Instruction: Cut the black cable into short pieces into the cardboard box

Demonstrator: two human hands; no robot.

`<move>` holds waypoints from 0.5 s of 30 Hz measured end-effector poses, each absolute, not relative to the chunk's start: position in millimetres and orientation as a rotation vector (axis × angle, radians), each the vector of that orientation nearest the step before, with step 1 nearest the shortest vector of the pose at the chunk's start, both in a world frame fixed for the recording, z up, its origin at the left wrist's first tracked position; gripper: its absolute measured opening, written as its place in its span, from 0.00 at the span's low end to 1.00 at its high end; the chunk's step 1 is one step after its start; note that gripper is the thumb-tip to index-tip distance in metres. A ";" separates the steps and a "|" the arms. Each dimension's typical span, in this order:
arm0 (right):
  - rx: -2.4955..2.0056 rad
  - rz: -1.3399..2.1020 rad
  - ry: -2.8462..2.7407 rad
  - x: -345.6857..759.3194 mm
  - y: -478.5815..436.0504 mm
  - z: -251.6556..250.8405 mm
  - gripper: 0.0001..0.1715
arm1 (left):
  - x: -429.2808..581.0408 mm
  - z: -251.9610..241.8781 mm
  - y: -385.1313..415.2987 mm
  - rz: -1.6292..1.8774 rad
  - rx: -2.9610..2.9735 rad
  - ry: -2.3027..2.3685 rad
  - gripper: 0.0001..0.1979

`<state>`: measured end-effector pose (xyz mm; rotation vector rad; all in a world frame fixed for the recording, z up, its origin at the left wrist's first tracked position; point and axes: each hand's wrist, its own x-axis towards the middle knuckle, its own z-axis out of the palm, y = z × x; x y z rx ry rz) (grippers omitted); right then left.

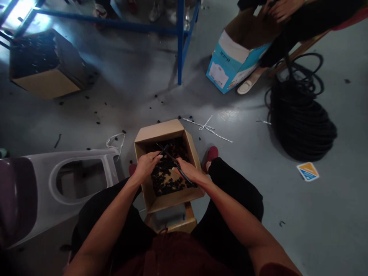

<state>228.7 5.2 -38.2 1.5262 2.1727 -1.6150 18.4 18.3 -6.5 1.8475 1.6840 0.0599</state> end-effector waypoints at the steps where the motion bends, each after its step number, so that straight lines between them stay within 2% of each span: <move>1: 1.529 -1.616 2.166 228.2 5.2 -37.4 0.19 | 18.6 -6.0 18.0 0.056 1.854 1.680 0.18; 15: 1.610 -1.431 2.135 223.0 4.1 -29.3 0.12 | 17.4 -3.6 18.8 0.105 1.798 1.633 0.17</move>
